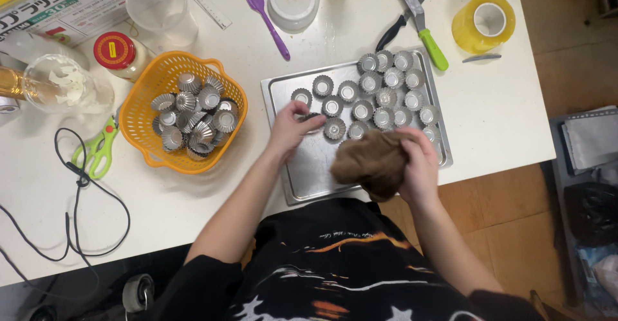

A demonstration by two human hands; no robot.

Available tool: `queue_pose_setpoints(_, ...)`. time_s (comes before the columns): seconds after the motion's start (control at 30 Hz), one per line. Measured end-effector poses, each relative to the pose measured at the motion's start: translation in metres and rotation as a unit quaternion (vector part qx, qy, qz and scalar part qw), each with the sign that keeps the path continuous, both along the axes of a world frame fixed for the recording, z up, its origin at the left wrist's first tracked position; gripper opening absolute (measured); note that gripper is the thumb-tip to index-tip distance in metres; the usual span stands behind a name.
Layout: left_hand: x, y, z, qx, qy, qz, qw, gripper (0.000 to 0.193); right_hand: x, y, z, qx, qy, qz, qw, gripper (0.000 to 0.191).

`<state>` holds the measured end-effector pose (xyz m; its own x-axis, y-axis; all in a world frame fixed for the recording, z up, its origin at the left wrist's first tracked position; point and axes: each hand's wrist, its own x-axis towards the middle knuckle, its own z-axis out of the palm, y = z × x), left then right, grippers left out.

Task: The person wipes small fluted metal baking molds one at a time with a brown cloth and places each cleaned mold into an orange plastic basket. The molds are taken from a metal tray and from the table surface, and the wiping continues across the whole episode.

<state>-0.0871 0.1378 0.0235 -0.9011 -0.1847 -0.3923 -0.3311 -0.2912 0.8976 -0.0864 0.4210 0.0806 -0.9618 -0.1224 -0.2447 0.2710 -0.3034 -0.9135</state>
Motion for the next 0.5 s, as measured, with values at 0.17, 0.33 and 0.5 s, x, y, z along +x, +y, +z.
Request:
queue_pose_setpoints(0.17,0.016,0.044,0.008,0.409,0.043,0.100,0.906,0.017,-0.006,-0.068,-0.004,0.080,0.118,0.099,0.985,0.023)
queue_pose_setpoints(0.33,0.015,0.044,0.017,0.462,-0.005,0.152,0.874,0.042,-0.004,-0.102,0.010,0.340,0.432,0.273,0.790,0.049)
queue_pose_setpoints(0.5,0.005,0.039,0.002,0.421,-0.107,0.201,0.878,0.029,-0.025,-0.113,0.016,0.390,0.434,0.331,0.742,0.038)
